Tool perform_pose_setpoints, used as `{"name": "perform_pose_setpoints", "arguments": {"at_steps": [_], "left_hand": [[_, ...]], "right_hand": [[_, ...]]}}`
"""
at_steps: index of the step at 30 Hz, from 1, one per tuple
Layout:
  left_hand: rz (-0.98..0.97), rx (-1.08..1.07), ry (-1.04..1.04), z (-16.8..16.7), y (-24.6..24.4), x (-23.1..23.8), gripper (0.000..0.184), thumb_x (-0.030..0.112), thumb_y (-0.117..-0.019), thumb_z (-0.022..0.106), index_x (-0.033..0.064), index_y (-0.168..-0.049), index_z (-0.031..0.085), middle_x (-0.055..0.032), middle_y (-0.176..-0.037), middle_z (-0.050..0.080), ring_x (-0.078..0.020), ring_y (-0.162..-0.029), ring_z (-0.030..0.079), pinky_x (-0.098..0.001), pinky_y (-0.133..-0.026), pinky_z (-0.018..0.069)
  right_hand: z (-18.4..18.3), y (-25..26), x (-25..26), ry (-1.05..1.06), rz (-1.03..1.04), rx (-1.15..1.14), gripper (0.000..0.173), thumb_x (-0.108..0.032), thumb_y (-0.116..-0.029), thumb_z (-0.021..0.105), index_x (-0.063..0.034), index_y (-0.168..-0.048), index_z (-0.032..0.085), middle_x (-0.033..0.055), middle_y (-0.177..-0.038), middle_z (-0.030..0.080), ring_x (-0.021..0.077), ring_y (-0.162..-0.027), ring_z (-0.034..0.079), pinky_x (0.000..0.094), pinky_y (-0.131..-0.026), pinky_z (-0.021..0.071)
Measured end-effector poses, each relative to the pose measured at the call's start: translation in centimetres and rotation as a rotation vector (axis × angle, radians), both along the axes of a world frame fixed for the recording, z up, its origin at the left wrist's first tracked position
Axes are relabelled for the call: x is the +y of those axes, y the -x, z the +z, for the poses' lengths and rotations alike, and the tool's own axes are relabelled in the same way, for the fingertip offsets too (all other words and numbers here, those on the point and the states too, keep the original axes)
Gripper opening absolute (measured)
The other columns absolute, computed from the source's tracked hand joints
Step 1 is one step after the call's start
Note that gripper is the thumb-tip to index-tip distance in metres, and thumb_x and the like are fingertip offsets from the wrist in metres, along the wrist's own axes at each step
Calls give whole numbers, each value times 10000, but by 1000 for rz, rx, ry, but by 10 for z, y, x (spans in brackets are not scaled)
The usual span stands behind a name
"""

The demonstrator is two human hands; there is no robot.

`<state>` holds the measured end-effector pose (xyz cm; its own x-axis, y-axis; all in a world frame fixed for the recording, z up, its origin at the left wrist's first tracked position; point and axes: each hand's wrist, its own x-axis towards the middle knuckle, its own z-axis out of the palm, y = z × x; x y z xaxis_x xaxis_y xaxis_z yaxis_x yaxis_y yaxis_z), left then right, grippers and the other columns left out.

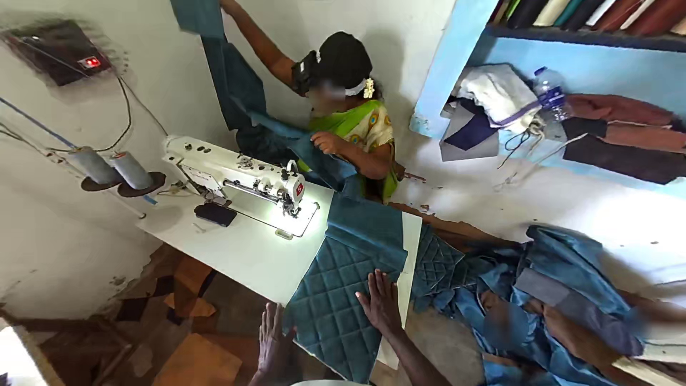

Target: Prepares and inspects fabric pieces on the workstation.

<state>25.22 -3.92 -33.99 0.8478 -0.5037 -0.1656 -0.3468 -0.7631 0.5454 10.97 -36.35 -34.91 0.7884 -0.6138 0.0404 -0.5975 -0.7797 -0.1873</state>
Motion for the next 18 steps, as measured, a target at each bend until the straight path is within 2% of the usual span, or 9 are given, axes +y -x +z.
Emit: {"name": "perform_pose_setpoints", "arguments": {"at_steps": [2, 3, 4, 5, 6, 8, 10, 15, 18], "left_hand": [[209, 290, 157, 4, 3, 6, 900, 420, -918, 722, 66, -1611, 270, -210, -1657, 266, -354, -1518, 308, -529, -1206, 344], [319, 478, 275, 5, 4, 8, 860, 370, -943, 714, 69, -1608, 260, -185, -1597, 392, -298, -1445, 439, -491, -1156, 424], [443, 666, 407, 7, 6, 9, 748, 327, -973, 695, 76, -1573, 326, -188, -1449, 552, -287, -1278, 594, -487, -1036, 526], [542, 844, 530, 7, 6, 9, 630, 324, -1004, 662, 76, -1520, 399, -202, -1293, 648, -302, -1109, 683, -486, -919, 583], [590, 975, 628, 6, 6, 11, 528, 314, -1024, 632, 52, -1450, 461, -218, -1189, 687, -323, -1011, 715, -488, -863, 606], [610, 1061, 732, 3, 7, 14, 379, 260, -1039, 610, -8, -1298, 540, -217, -1046, 715, -306, -893, 729, -445, -793, 615], [609, 1053, 762, 9, 8, 14, 328, 228, -1030, 624, -26, -1232, 576, -202, -992, 722, -281, -861, 728, -421, -779, 615], [574, 1042, 658, 25, 11, 19, 304, 211, -1015, 649, -34, -1180, 574, -191, -914, 733, -256, -795, 737, -371, -714, 616], [567, 1078, 625, 25, 17, 21, 293, 191, -1015, 645, -38, -1177, 560, -202, -904, 735, -269, -789, 742, -382, -706, 619]], "right_hand": [[0, -1, -5, 13, -7, 2, 872, -730, -987, 274, -120, -1606, 344, 110, -1686, 274, 331, -1563, 226, 626, -1240, 166], [-1, -1, -6, 24, -5, -3, 873, -732, -985, 276, -122, -1605, 349, 110, -1684, 278, 331, -1562, 230, 626, -1239, 172], [-3, -1, -7, 28, -2, -4, 874, -733, -985, 272, -122, -1606, 344, 112, -1686, 272, 331, -1563, 223, 628, -1239, 171], [-3, -1, -7, 30, 2, -4, 876, -733, -986, 269, -120, -1607, 342, 115, -1688, 266, 332, -1565, 217, 629, -1239, 168], [-4, -2, -7, 30, 4, -2, 879, -734, -986, 265, -117, -1607, 340, 119, -1689, 261, 335, -1565, 215, 634, -1239, 162], [-4, -1, -7, 29, 7, 6, 887, -737, -984, 260, -112, -1609, 335, 125, -1691, 253, 344, -1563, 220, 639, -1237, 158], [-6, -2, -8, 34, 8, -3, 887, -738, -982, 271, -109, -1603, 350, 126, -1686, 268, 349, -1558, 234, 646, -1232, 164], [-7, 0, -10, 32, 36, -2, 894, -741, -979, 276, -104, -1601, 351, 132, -1686, 264, 355, -1560, 223, 643, -1232, 163], [-3, 0, -11, 25, 19, 1, 884, -747, -973, 289, -127, -1598, 368, 113, -1681, 284, 340, -1556, 241, 647, -1227, 165]]}}
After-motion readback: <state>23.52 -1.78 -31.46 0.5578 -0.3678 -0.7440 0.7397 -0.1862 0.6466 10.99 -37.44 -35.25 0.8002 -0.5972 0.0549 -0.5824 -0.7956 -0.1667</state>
